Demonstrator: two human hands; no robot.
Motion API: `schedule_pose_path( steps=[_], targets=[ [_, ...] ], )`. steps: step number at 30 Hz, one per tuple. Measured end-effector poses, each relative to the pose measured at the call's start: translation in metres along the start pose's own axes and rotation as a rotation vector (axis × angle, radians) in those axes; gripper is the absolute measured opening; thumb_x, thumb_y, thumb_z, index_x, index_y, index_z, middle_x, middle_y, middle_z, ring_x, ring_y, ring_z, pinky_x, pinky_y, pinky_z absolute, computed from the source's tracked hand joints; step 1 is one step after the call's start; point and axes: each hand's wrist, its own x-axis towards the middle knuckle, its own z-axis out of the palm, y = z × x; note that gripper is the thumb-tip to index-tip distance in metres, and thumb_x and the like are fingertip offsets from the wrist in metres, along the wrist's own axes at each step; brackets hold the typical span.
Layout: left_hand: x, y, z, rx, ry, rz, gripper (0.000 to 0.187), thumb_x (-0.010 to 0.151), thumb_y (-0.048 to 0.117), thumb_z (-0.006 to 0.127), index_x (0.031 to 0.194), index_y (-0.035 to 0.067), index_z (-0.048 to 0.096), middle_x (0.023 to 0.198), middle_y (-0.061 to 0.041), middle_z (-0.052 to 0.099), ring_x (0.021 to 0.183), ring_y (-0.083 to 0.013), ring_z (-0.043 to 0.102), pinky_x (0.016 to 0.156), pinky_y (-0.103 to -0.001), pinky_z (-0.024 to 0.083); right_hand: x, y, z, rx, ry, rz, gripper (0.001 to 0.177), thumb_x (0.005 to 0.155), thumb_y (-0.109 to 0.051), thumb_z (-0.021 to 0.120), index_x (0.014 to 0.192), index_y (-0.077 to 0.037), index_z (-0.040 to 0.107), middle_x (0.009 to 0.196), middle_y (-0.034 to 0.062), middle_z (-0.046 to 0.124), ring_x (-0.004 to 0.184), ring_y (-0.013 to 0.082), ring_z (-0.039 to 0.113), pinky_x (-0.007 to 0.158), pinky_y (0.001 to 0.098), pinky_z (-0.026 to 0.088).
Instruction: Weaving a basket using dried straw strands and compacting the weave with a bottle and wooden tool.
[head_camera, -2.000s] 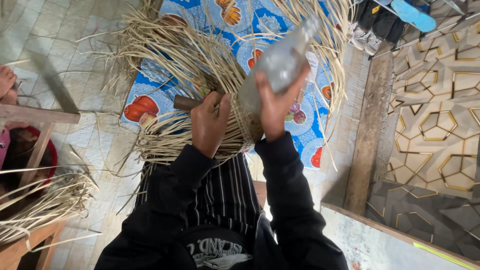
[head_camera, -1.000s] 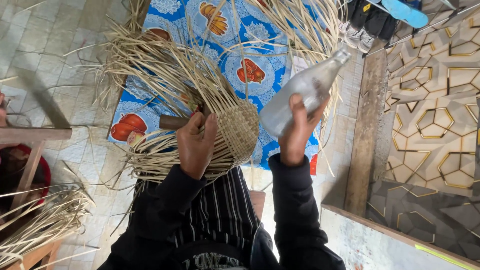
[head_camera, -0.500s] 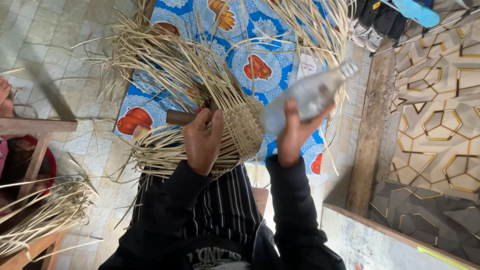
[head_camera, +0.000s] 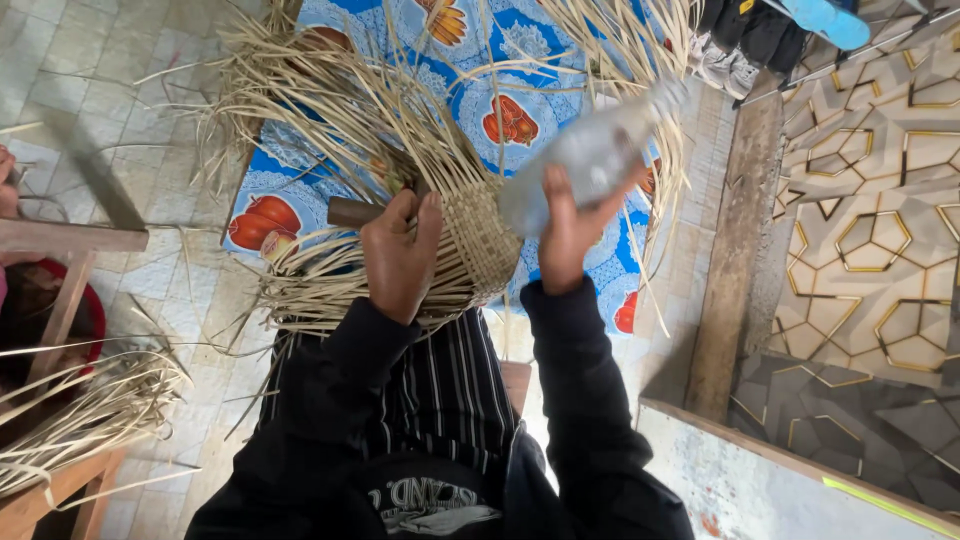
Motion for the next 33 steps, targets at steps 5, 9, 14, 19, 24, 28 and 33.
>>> schedule_pose_path(
  steps=[5,9,14,19,24,28,33],
  targets=[
    [0.003,-0.008,0.000,0.027,-0.020,0.008,0.037,0.101,0.012,0.050,0.066,0.006,0.048,0.042,-0.008,0.035,0.036,-0.0089,0.016,0.038,-0.029,0.021,-0.051,-0.020,-0.050,0.018,0.064,-0.144,0.096,0.070,-0.005,0.080,0.146,-0.012,0.022,0.139,0.0193,0.036,0.113,0.0251,0.045,0.090,0.0381,0.050],
    [0.000,-0.007,0.000,0.022,-0.050,-0.011,0.037,0.101,0.012,0.049,0.065,0.010,0.047,0.042,-0.008,0.037,0.033,-0.0084,0.021,0.037,-0.025,0.023,-0.041,-0.005,-0.052,-0.088,-0.070,-0.249,0.099,0.071,-0.021,0.084,0.146,-0.005,0.021,0.140,0.0247,0.025,0.126,0.0360,0.027,0.103,0.0479,0.029],
    [0.005,-0.009,-0.002,0.012,-0.052,0.016,0.034,0.102,0.013,0.047,0.069,0.009,0.048,0.044,-0.007,0.035,0.035,-0.0062,0.019,0.039,-0.025,0.023,0.008,-0.002,0.007,-0.178,-0.159,-0.218,0.103,0.084,-0.018,0.085,0.151,-0.004,0.009,0.153,0.0293,0.011,0.144,0.0439,0.008,0.119,0.0569,0.008],
    [0.003,-0.021,-0.002,0.026,-0.034,0.026,0.026,0.102,0.013,0.048,0.083,-0.001,0.057,0.052,-0.013,0.050,0.035,-0.0159,0.036,0.037,-0.031,0.027,-0.014,0.012,-0.012,-0.151,-0.142,-0.193,0.103,0.081,-0.017,0.087,0.152,-0.009,0.013,0.152,0.0264,0.017,0.143,0.0344,0.018,0.120,0.0519,0.014],
    [-0.001,-0.029,0.004,-0.014,-0.042,0.016,0.025,0.102,0.014,0.048,0.083,0.000,0.057,0.052,-0.014,0.049,0.035,-0.0111,0.036,0.038,-0.027,0.025,-0.079,0.005,-0.068,-0.148,-0.071,-0.427,0.103,0.071,-0.031,0.083,0.146,-0.006,0.017,0.142,0.0205,0.024,0.125,0.0314,0.034,0.102,0.0494,0.032],
    [0.002,-0.022,-0.002,-0.004,-0.063,0.014,0.026,0.102,0.014,0.048,0.080,0.002,0.056,0.050,-0.015,0.047,0.035,-0.0088,0.034,0.037,-0.025,0.027,-0.080,-0.007,-0.074,-0.267,-0.110,-0.470,0.103,0.061,-0.047,0.080,0.135,0.003,0.027,0.126,0.0266,0.026,0.103,0.0382,0.049,0.082,0.0523,0.054],
    [0.003,-0.020,0.000,-0.004,-0.071,0.023,0.028,0.102,0.012,0.047,0.074,0.007,0.052,0.047,-0.011,0.042,0.034,-0.0073,0.030,0.037,-0.024,0.024,-0.015,0.002,-0.024,-0.213,-0.124,-0.264,0.109,0.075,-0.017,0.091,0.152,-0.012,0.013,0.153,0.0191,0.017,0.145,0.0305,0.015,0.120,0.0493,0.008]
  ],
)
